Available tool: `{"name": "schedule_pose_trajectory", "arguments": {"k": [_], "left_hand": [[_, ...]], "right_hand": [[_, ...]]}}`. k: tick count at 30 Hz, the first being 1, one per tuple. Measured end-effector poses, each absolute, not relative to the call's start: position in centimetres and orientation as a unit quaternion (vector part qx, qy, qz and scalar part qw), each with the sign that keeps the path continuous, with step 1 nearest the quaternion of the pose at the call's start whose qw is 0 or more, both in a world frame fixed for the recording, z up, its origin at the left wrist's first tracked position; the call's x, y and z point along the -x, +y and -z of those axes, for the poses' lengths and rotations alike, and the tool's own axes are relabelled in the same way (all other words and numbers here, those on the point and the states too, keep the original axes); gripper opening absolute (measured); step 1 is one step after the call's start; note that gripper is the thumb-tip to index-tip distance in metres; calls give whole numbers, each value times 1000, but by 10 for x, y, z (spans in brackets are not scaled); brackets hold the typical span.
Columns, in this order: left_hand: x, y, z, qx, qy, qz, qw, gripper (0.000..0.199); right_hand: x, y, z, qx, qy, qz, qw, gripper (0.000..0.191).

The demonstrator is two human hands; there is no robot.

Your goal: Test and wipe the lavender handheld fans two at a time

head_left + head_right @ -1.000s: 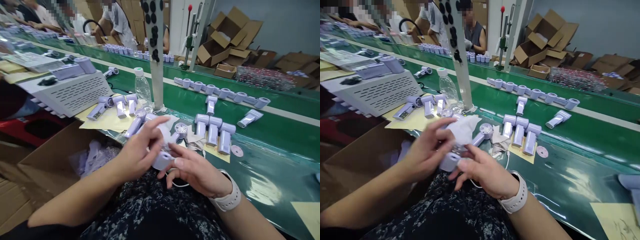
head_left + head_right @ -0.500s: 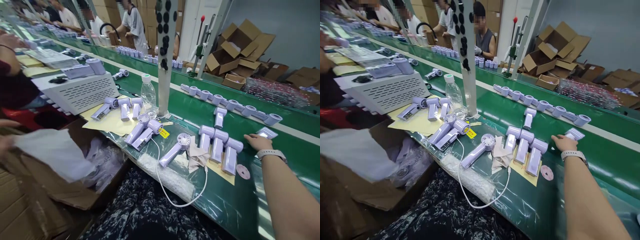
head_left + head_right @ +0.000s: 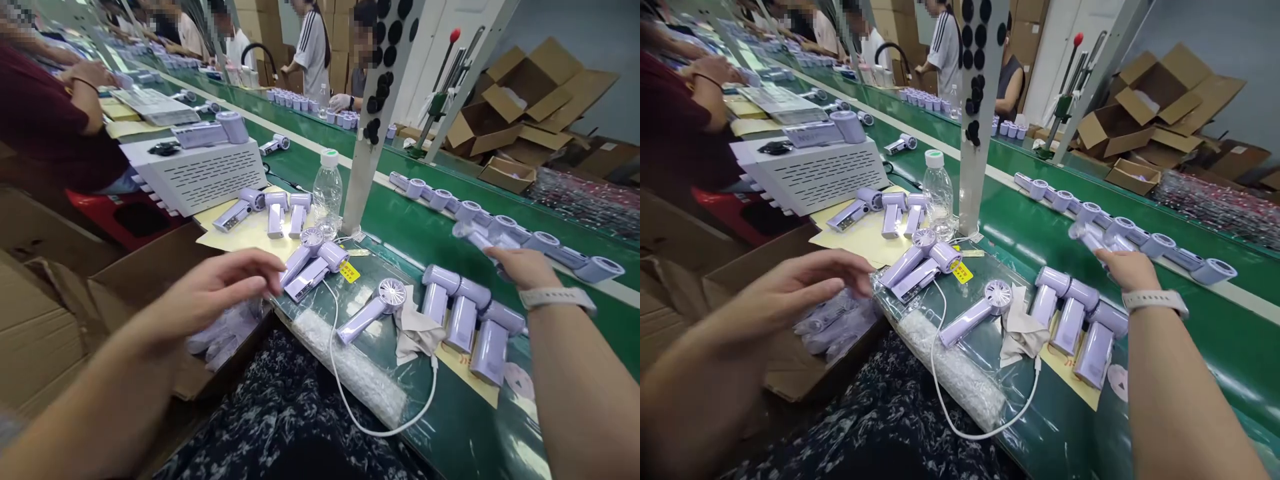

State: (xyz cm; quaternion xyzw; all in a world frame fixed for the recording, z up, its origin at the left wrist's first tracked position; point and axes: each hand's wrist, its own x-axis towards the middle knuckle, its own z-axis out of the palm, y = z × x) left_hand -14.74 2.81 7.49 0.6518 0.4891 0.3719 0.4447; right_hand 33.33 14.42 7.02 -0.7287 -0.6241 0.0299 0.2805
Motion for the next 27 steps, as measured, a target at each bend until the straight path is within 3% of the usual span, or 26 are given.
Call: {"name": "schedule_pose_trajectory", "arguments": {"k": [2,4,6,8,10,14,17,21,27], "left_hand": [[85,25,-60,-566,324,-404,641,24],[26,23,-42,-540,269,-382,700,52],[-22,21,-28,-435,196,-431,766,85],[-51,18,-21,-338,176,-460,802,88],[-59,17,-18,-284,206,-459,816,79],[-44,13,-18,-309,249,-395,829,70],[-32,9,-21,-348,231,-388,822,67],[-21,11,-31,-412,241,-434,764,74],[-15,18,-45,-442,297,-503,681,80]], "right_hand": [[-311,104,-79,735,-614,-50,283,40],[-277,59,-80,715,-631,-63,294,29],[-238,17,-73,686,-662,-72,293,33],[-209,-19,-65,643,-701,-53,303,49],[-198,-45,-59,606,-731,-77,303,61],[-218,-61,-39,641,-681,-202,291,39],[-233,-50,-9,734,-598,-159,278,34],[-226,-52,13,708,-625,-183,273,32],[-193,-80,-18,530,-581,-497,366,30]]}}
